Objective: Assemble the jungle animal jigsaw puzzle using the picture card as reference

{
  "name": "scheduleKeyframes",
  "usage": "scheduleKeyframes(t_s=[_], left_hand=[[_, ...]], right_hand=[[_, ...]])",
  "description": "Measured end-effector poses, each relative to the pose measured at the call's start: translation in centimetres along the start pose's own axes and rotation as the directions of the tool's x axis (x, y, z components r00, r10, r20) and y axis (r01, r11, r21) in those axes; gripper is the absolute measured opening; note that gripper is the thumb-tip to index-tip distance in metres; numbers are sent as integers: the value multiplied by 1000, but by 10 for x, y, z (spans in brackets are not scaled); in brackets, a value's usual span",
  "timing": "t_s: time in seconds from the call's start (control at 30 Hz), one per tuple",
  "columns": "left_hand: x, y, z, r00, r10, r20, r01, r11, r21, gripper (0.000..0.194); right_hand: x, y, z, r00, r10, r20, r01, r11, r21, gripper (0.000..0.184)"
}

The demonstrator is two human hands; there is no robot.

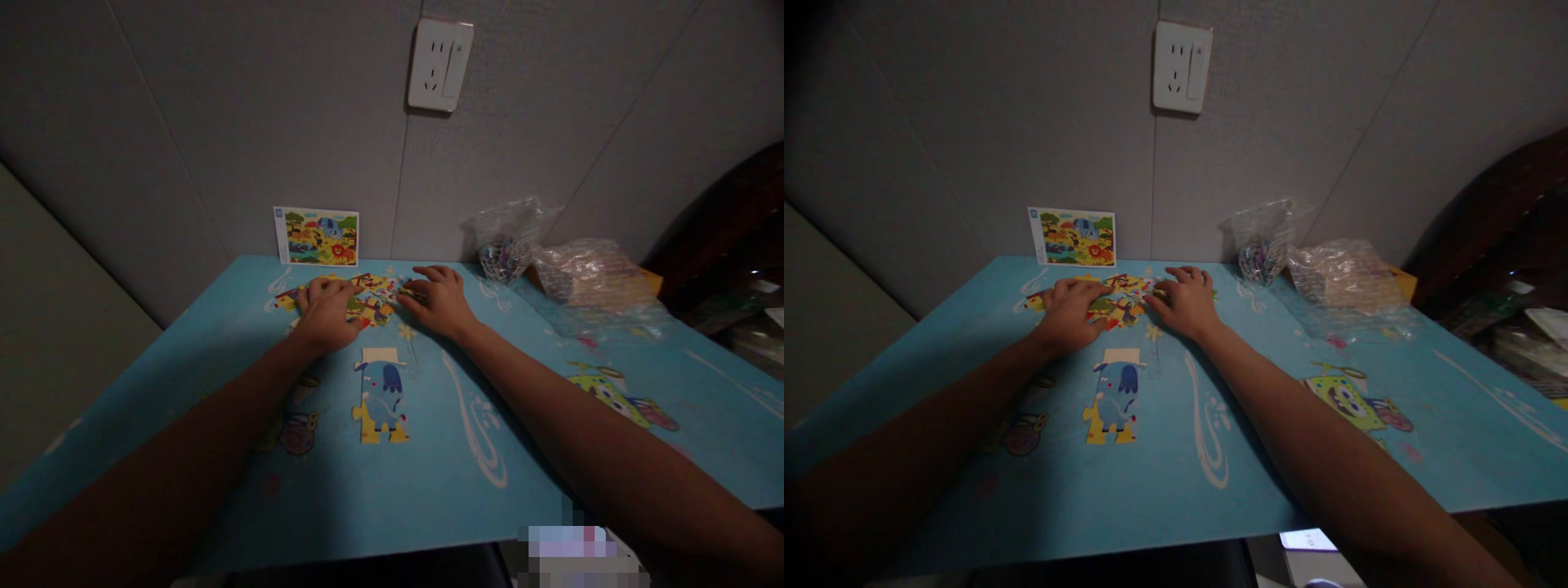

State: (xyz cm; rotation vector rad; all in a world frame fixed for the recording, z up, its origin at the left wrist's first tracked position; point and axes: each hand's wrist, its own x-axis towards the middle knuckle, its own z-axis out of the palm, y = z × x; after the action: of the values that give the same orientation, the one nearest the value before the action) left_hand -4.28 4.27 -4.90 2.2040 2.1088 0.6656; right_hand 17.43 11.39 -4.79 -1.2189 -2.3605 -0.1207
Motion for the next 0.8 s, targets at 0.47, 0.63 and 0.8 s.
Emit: scheduleKeyframes(t_s=[0.47,0.63,0.8], left_hand=[[5,-12,2,995,-75,-67,78,996,46,56],[6,-9,-1,995,-84,-62,88,995,49,38],[8,-10,-1,985,-95,-147,95,995,-8,31]], right_hand=[[2,0,0,989,-136,54,128,982,141,25],[2,-1,4,978,-195,79,187,978,97,22],[1,-6,10,974,-202,107,184,970,158,23]])
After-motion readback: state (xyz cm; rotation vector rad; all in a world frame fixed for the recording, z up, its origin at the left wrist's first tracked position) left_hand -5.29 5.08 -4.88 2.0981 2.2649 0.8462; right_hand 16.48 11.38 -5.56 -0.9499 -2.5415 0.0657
